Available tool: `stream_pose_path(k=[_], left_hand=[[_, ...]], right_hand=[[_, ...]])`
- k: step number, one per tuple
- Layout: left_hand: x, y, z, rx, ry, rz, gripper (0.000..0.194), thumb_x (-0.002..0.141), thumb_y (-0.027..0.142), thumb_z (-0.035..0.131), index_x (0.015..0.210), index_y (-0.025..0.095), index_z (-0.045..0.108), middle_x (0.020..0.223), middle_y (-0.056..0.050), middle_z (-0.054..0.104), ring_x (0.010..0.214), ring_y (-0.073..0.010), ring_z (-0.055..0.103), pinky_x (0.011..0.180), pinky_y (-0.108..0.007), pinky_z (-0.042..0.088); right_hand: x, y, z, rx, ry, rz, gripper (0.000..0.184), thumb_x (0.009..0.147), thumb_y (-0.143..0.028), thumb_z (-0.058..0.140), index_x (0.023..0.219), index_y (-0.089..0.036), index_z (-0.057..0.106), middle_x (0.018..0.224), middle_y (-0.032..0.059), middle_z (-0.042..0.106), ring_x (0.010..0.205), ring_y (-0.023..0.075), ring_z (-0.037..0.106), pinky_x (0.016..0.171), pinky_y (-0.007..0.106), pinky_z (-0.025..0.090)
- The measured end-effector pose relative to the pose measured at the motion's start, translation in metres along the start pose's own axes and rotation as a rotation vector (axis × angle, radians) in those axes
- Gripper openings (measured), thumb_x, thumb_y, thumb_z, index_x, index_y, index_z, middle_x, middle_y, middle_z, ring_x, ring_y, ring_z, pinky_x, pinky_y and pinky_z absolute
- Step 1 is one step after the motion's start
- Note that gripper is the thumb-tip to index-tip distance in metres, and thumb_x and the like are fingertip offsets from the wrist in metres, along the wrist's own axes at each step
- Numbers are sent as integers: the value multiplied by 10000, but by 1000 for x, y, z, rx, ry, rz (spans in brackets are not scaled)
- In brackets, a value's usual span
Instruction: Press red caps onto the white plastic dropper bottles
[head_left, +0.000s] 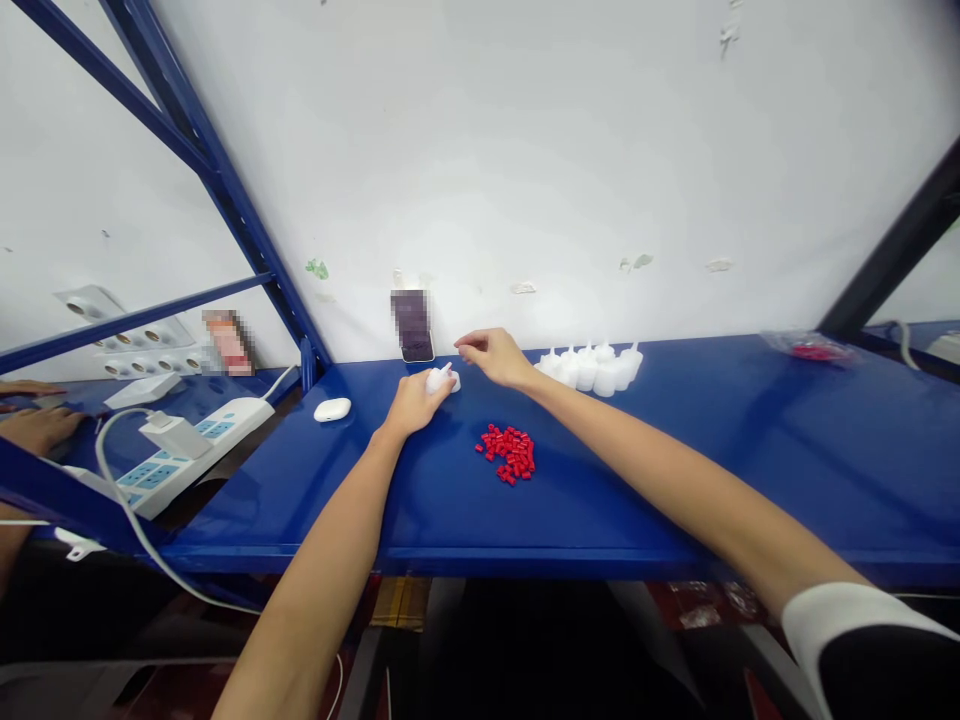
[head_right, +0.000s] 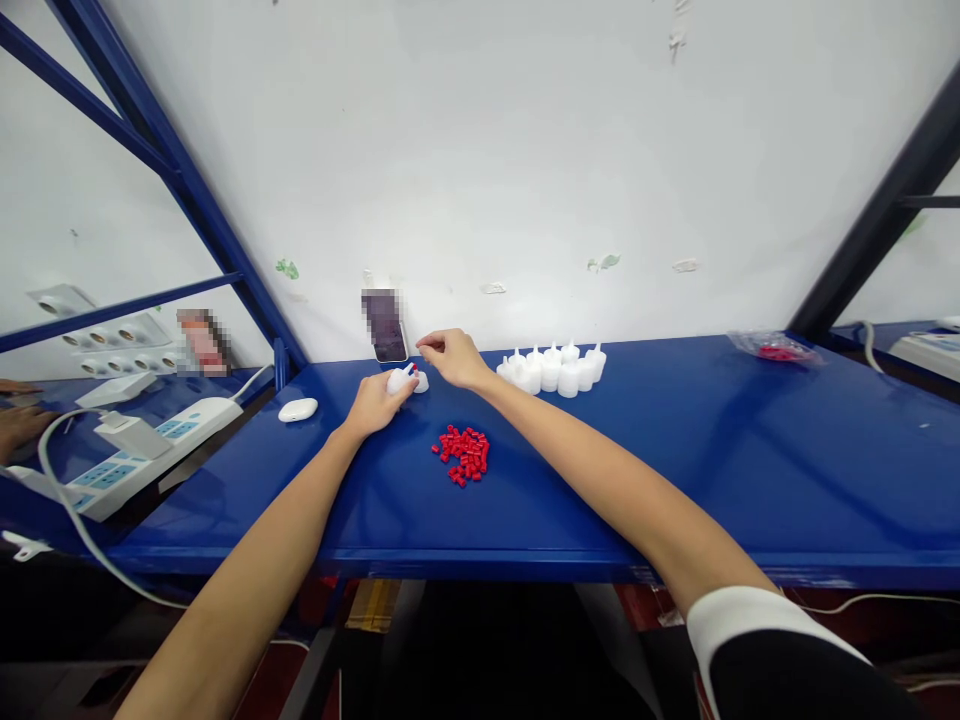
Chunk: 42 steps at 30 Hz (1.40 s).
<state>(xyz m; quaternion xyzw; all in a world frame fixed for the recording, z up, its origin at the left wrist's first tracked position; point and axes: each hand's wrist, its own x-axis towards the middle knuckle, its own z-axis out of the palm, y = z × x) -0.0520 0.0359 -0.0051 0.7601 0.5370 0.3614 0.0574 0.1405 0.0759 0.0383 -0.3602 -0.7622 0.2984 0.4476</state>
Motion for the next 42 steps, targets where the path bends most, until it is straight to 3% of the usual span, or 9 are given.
stream_pose_path(k=[7,11,18,24,30,34,38,42], left_hand=[[1,2,0,26,-6,4,447,879,571,541,771,152,652,659,-2,638,591,-140,537,579,-252,346],[-1,3,1,43,-24,10,422,864,553,569,728,157,623,643,12,621,567,-122,508,578,-251,343],[-2,3,2,-51,-21,31,387,871,541,567,840,160,625,731,3,639,644,-138,542,612,-245,387],[-2,4,5,-72,2,23,368,837,502,620,1021,183,607,854,-3,680,734,-162,596,667,-251,426],[-1,10,3,-24,15,76,178,852,352,558,867,182,609,748,10,642,657,-146,564,637,-253,399],[-1,11,4,15,17,74,165,835,339,561,808,178,592,676,13,612,592,-137,525,597,-258,370],[1,13,6,-10,18,100,159,828,324,561,815,170,598,717,-6,640,617,-142,546,612,-258,385],[5,17,5,-37,103,69,160,838,309,547,857,164,612,732,-13,644,630,-146,562,619,-254,397]], right_hand=[[-1,7,10,329,-124,62,59,822,-117,660,833,-111,718,687,33,724,665,139,680,702,263,567],[-2,11,6,391,-193,71,48,783,-137,722,822,-112,731,696,31,732,661,135,678,696,262,576],[-7,11,-1,481,-301,105,91,772,-157,740,842,-100,728,709,56,742,693,155,699,728,284,582],[-8,5,2,346,-329,29,69,849,-161,649,874,-106,682,688,44,715,647,149,682,687,280,558],[-10,-2,-4,-33,-376,-139,158,963,-283,521,950,-150,604,679,-6,661,506,109,581,605,249,457],[-11,-5,-8,-241,-391,-221,210,1001,-279,439,861,-169,551,725,-9,610,640,122,555,670,248,401],[-13,-7,-3,-255,-390,-293,241,1021,-257,366,824,-185,485,790,1,562,738,143,525,713,263,378],[-12,-12,7,-235,-277,-288,280,1038,-293,336,808,-196,463,775,-6,544,715,142,495,696,263,362]])
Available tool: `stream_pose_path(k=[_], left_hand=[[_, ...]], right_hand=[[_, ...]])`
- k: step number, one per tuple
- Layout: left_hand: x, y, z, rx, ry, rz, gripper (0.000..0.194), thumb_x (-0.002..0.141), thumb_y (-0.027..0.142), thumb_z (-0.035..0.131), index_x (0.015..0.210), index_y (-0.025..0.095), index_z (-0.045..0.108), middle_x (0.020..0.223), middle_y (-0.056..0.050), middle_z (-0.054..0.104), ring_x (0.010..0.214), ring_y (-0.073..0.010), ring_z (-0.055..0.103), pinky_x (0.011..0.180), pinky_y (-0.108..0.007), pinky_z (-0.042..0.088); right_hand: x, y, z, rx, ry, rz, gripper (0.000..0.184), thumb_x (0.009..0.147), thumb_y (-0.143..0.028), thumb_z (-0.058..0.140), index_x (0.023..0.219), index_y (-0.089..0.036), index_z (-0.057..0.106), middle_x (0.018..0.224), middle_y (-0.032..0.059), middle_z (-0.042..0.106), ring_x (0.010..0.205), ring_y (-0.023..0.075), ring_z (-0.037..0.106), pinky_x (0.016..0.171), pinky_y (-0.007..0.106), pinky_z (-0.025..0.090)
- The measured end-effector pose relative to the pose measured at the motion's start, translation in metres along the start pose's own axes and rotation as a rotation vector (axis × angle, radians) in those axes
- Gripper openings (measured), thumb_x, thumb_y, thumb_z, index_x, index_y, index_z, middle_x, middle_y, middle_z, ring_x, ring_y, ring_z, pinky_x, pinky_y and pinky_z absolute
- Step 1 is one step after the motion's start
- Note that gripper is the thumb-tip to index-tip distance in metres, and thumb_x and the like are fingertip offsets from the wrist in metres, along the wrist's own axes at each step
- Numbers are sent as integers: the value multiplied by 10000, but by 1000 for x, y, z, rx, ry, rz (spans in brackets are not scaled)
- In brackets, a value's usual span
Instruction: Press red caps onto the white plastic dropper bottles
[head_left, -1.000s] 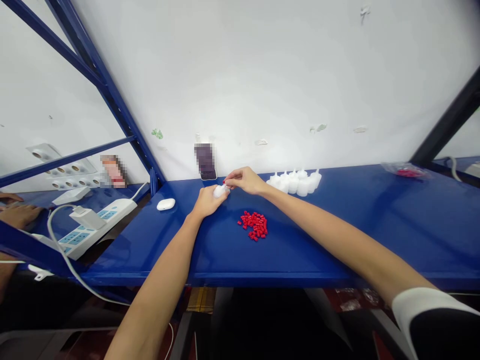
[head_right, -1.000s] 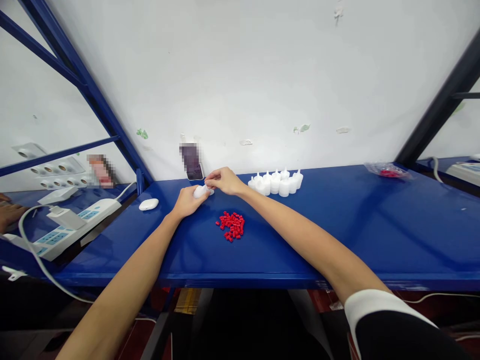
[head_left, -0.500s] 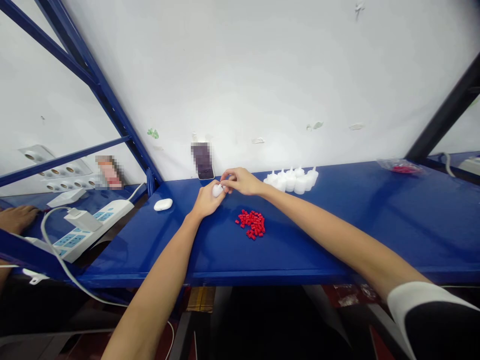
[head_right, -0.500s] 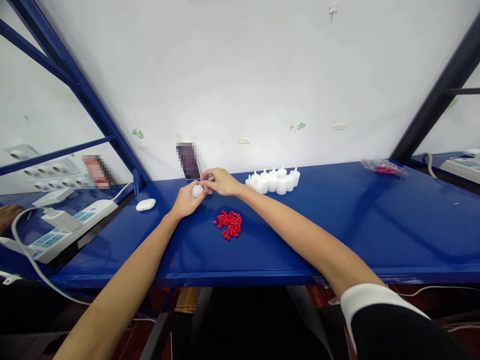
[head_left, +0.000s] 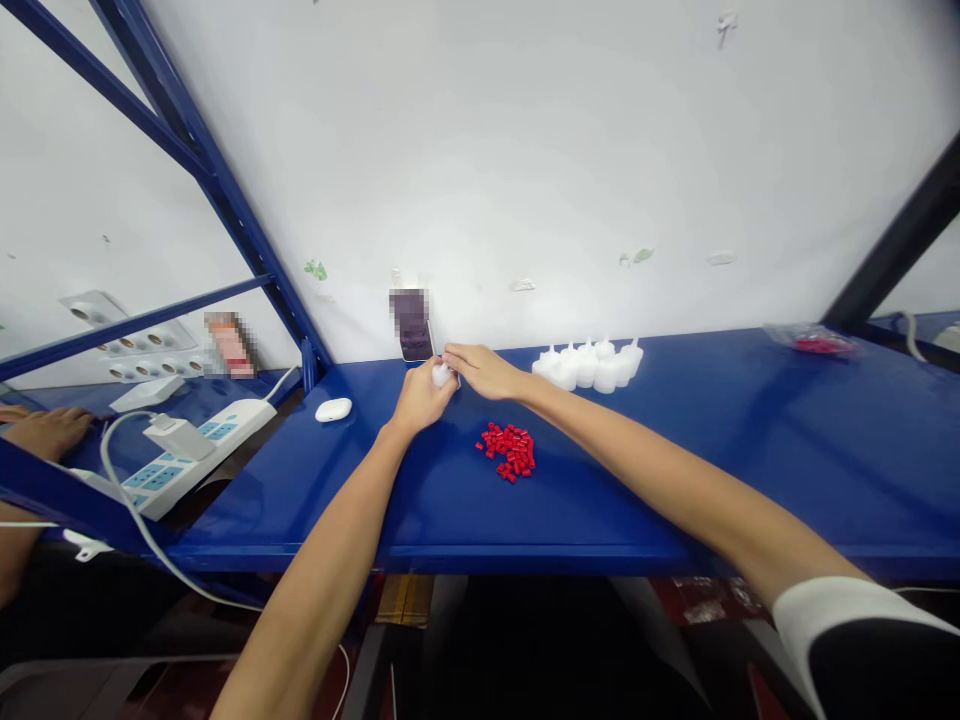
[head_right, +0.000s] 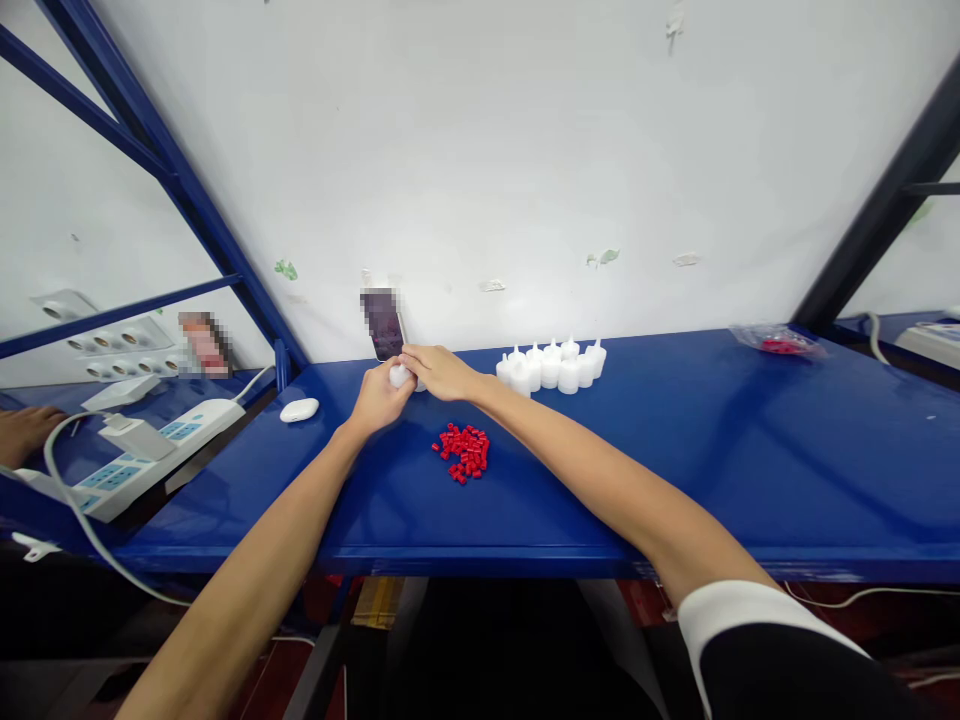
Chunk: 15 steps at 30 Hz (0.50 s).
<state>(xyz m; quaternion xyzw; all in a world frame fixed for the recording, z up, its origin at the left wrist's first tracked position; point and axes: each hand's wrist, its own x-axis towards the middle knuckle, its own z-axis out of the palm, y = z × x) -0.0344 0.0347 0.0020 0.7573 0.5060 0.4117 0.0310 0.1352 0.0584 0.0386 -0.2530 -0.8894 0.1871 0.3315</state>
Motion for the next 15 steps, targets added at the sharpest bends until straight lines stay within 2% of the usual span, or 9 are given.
stream_pose_path(k=[4,8,11,15], left_hand=[[2,-6,-6,42,31,-4,225,869,368,550,949,173,627,778,-26,673,671,-171,599,648,-262,412],[-2,-22,-12,131,9,-81,363,875,473,577,1128,215,617,938,-64,720,855,-235,660,748,-290,443],[-5,-32,-14,232,22,-172,304,901,486,531,1028,234,644,899,-69,721,859,-255,666,748,-302,431],[-6,-38,-13,278,24,-208,259,910,457,503,891,231,629,801,-61,699,776,-242,655,699,-292,409]], right_hand=[[13,-3,1,-101,-9,32,291,1039,-297,342,834,-188,517,782,8,591,708,149,514,681,271,345],[28,1,-8,-285,38,140,336,1034,-281,316,887,-163,595,890,70,678,789,174,576,698,278,346],[37,3,-12,-402,-61,241,322,1009,-274,373,916,-141,651,979,123,716,862,202,619,708,274,362],[43,5,-3,-426,-184,272,277,965,-290,484,891,-124,694,996,159,733,893,229,654,716,270,396]])
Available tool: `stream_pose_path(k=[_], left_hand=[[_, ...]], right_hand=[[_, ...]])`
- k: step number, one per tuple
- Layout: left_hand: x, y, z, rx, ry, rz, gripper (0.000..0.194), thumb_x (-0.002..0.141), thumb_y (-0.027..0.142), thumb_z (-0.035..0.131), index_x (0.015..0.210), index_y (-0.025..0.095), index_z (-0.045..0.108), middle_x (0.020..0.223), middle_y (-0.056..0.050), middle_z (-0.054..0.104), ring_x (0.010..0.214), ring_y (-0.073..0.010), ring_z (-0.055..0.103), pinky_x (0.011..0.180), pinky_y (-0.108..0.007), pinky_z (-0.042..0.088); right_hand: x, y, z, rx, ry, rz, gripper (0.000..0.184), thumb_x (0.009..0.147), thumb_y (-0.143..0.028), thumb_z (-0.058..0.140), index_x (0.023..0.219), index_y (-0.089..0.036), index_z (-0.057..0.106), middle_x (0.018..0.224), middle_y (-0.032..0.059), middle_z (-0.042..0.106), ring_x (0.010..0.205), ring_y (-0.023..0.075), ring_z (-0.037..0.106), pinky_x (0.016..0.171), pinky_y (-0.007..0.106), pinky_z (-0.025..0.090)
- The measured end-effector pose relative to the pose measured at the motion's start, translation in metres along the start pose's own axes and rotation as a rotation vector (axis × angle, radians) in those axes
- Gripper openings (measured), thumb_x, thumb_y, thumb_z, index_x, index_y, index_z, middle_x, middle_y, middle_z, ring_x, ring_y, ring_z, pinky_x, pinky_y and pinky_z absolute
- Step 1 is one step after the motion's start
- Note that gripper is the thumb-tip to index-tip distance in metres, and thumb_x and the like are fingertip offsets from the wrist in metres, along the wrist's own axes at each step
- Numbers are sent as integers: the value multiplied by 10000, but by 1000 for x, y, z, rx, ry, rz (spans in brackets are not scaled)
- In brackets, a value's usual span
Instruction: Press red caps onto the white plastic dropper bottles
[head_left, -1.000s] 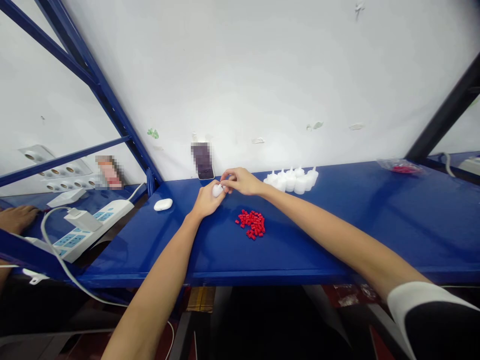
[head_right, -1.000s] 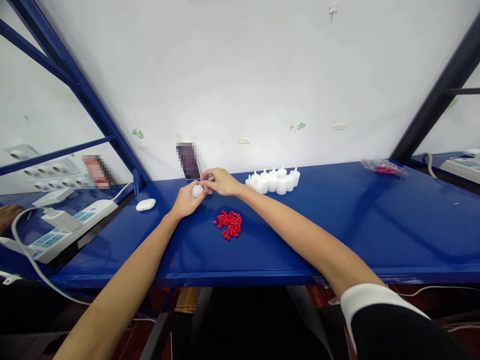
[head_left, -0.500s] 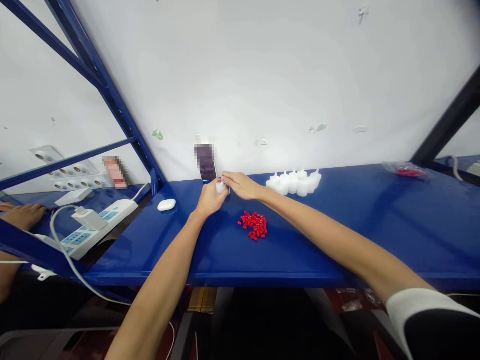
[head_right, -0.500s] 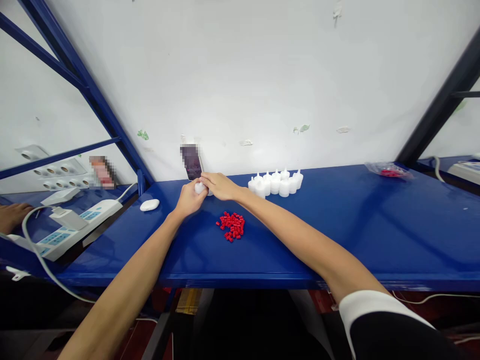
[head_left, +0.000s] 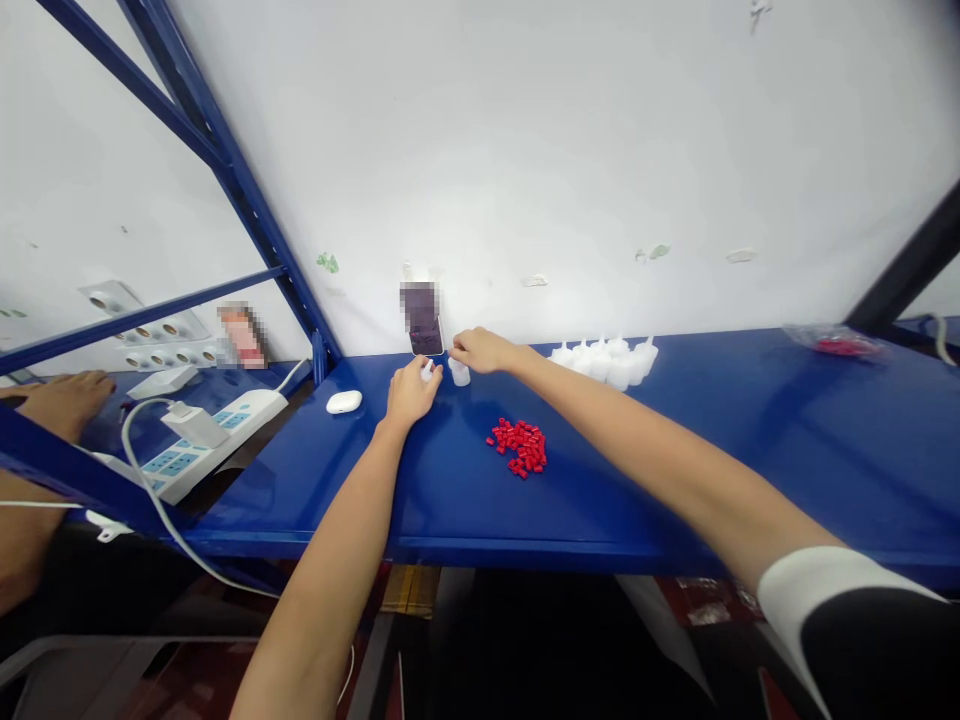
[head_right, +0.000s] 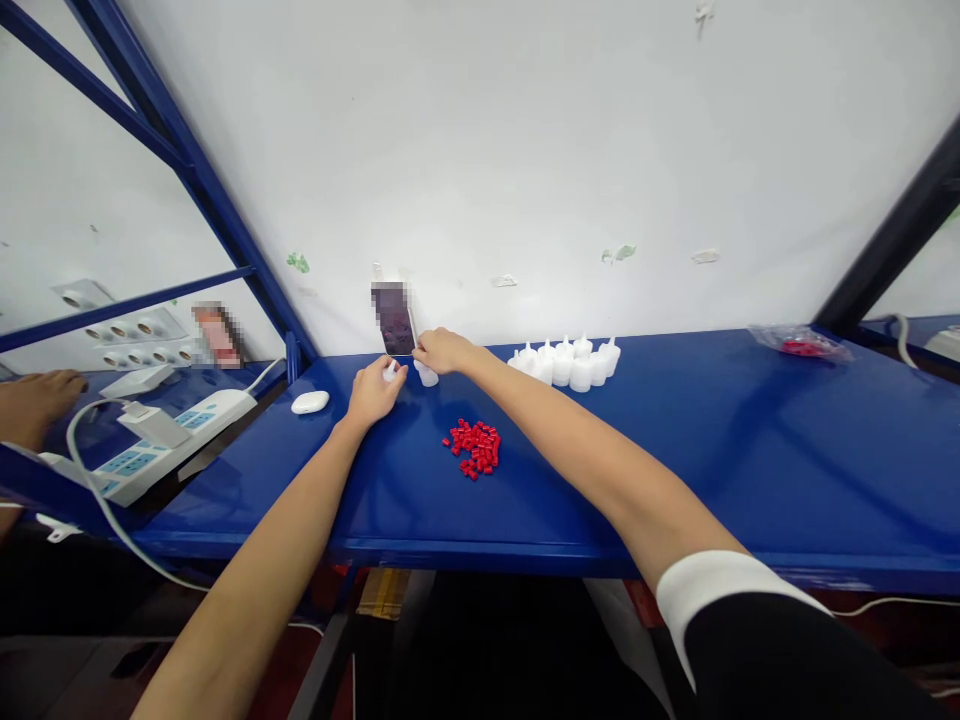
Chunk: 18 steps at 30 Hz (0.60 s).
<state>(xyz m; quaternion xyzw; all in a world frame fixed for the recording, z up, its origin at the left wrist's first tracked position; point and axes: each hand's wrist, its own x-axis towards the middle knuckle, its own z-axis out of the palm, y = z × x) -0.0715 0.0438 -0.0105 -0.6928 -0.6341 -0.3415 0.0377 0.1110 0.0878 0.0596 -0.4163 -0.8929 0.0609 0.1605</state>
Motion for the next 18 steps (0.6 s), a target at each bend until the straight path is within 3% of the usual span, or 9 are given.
stream_pose_path(k=[6,13,15,18], left_hand=[[-1,0,2,-19,-62,23,227,902,411,505,888,226,634,828,-61,702,768,-232,640,708,-300,418],[-2,2,4,-2,-94,-3,204,890,393,526,937,236,648,842,-66,710,792,-254,651,715,-317,425],[-2,2,5,5,-94,-8,202,887,389,531,944,237,651,837,-67,711,793,-257,655,719,-318,430],[-2,2,4,5,-95,-7,202,886,384,527,945,238,653,825,-65,709,785,-254,655,722,-316,433]], right_hand=[[7,-2,13,-16,-2,86,311,960,-302,464,995,-102,700,1074,196,720,962,254,671,761,283,446],[21,5,6,5,5,170,336,948,-292,449,1021,-83,701,1128,230,702,1038,275,664,818,296,472],[27,6,4,22,-33,189,343,942,-309,466,998,-71,707,1067,234,715,976,277,683,784,300,487],[36,7,1,58,-134,216,378,932,-345,475,948,-55,717,849,202,730,712,247,696,647,305,499]])
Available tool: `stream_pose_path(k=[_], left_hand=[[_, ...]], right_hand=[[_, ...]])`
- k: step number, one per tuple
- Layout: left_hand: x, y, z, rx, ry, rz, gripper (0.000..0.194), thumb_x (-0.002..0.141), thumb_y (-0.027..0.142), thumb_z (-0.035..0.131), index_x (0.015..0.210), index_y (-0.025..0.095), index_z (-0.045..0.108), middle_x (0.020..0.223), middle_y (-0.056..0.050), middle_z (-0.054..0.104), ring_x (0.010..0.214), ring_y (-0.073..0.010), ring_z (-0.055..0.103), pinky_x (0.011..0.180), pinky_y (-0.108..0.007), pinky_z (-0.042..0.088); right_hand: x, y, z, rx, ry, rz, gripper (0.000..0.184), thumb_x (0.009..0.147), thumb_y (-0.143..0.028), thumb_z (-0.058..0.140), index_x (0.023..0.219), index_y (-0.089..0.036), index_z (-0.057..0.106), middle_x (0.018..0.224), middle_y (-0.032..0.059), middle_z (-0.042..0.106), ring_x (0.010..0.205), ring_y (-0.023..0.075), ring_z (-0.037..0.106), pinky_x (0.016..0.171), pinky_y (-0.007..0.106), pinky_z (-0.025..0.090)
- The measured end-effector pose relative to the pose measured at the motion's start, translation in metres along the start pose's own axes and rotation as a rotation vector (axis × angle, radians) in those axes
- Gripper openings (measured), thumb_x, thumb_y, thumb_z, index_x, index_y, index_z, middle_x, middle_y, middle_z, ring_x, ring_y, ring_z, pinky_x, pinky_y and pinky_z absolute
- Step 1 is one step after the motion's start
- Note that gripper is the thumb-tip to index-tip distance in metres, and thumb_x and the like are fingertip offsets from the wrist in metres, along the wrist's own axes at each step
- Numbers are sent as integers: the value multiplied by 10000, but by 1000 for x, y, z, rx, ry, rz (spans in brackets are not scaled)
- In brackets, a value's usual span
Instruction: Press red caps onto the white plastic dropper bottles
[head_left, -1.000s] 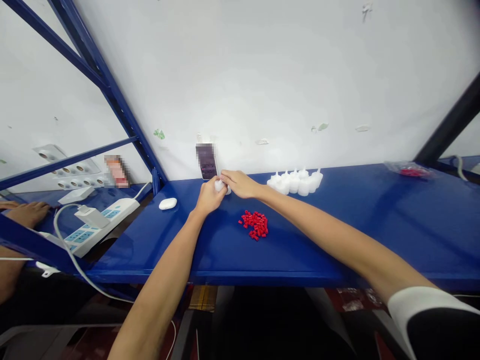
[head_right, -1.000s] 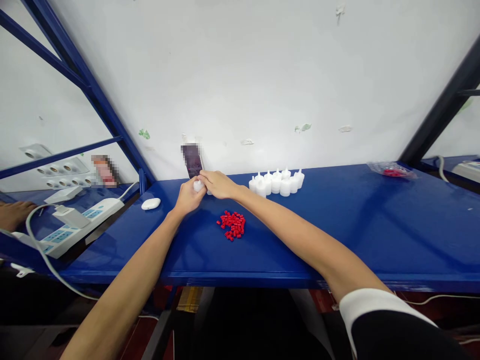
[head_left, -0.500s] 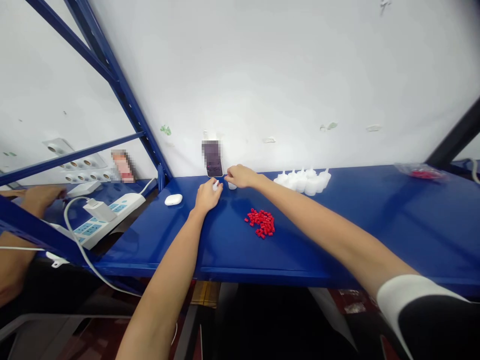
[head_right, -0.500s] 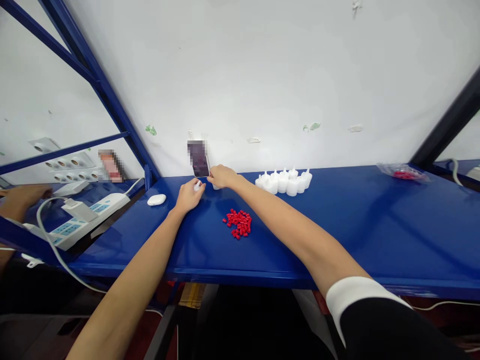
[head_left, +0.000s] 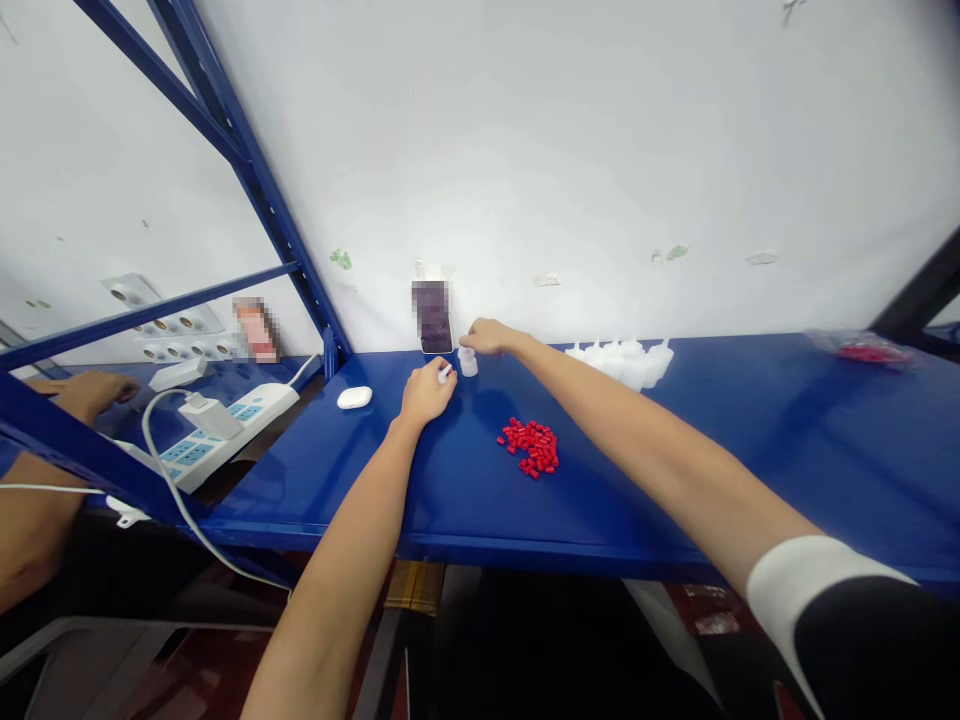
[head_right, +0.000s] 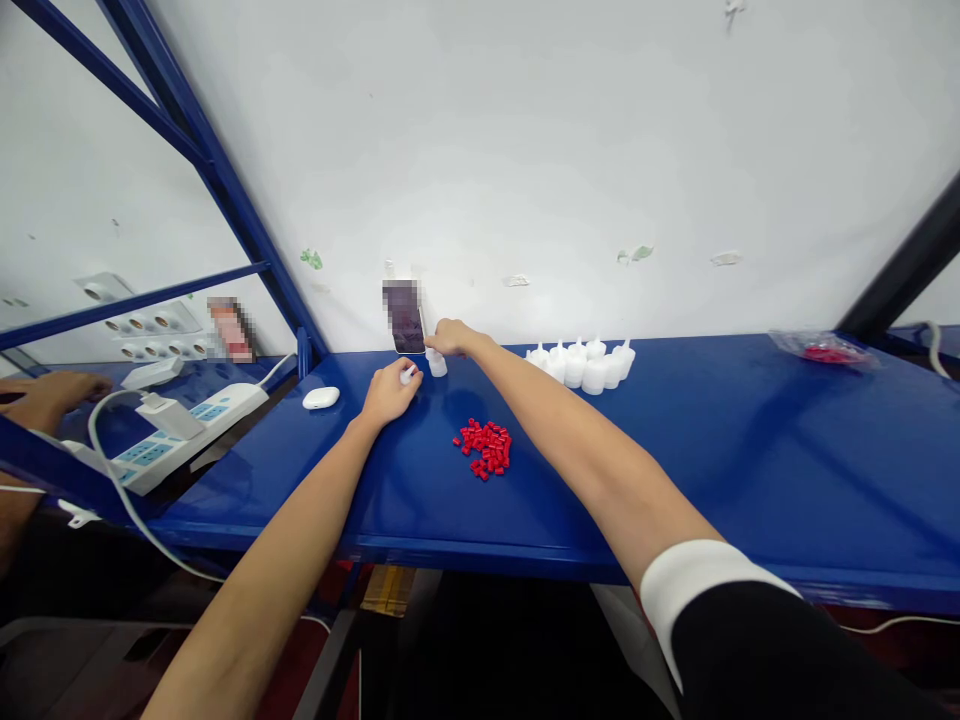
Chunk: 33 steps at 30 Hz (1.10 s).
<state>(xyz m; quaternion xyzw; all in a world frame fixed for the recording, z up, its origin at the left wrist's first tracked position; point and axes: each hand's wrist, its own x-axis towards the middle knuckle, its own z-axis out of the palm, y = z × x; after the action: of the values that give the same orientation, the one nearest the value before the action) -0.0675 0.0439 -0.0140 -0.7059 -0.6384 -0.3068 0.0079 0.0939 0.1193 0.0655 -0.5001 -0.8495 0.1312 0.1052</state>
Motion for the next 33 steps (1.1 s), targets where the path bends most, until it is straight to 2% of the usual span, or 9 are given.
stream_pose_path(k=[4,7,10,14,18,20,23,28,33], left_hand=[[0,1,-1,-8,-4,11,195,880,361,524,950,238,659,833,-65,714,775,-250,654,731,-319,437],[0,2,0,-13,-8,22,193,871,350,530,945,233,664,838,-70,719,780,-250,656,721,-315,437],[0,1,0,-21,-10,27,189,862,342,533,938,231,666,831,-68,721,772,-245,656,715,-311,436],[-1,1,1,-13,-11,35,191,862,337,524,931,232,669,838,-68,727,778,-244,659,717,-309,435],[-2,6,0,-21,-33,89,204,870,352,515,916,232,673,881,-74,737,823,-253,667,730,-309,435],[-4,11,-1,-33,-55,125,206,873,354,514,910,230,674,879,-70,738,818,-250,668,729,-308,433],[-6,22,0,-42,-82,179,221,882,354,505,912,221,678,854,-67,733,773,-240,662,706,-304,429],[-10,38,4,-43,-122,262,224,886,355,510,917,218,685,819,-67,726,753,-243,665,701,-312,439],[-10,40,6,-49,-145,278,218,886,347,509,930,217,679,844,-71,734,781,-247,677,730,-323,451]], right_hand=[[2,-1,-5,11,-104,5,355,881,-360,540,884,-64,735,636,124,668,508,198,615,541,304,473],[-4,-1,-10,7,-134,-10,342,866,-373,566,857,-80,742,598,103,642,507,191,597,543,307,467],[-16,-1,-16,-15,-98,-30,367,863,-425,589,857,-91,743,688,136,679,615,222,636,592,319,469],[-48,1,-19,-65,4,-80,325,820,-418,665,931,-120,737,892,154,719,802,253,656,663,311,449],[-93,4,-17,-102,-172,-298,115,757,-270,712,802,-169,742,706,51,700,651,178,619,591,270,411],[-114,8,-17,-102,-238,-361,73,754,-242,702,787,-192,743,653,20,683,614,164,606,575,266,403],[-134,18,-14,-80,-237,-391,97,792,-252,660,801,-210,747,659,18,689,607,165,606,583,278,409],[-137,34,5,-1,-178,-442,124,838,-247,626,815,-203,739,720,32,713,644,164,624,621,276,432],[-124,37,19,26,-161,-472,112,799,-156,616,737,-189,704,704,23,716,652,158,638,631,258,444]])
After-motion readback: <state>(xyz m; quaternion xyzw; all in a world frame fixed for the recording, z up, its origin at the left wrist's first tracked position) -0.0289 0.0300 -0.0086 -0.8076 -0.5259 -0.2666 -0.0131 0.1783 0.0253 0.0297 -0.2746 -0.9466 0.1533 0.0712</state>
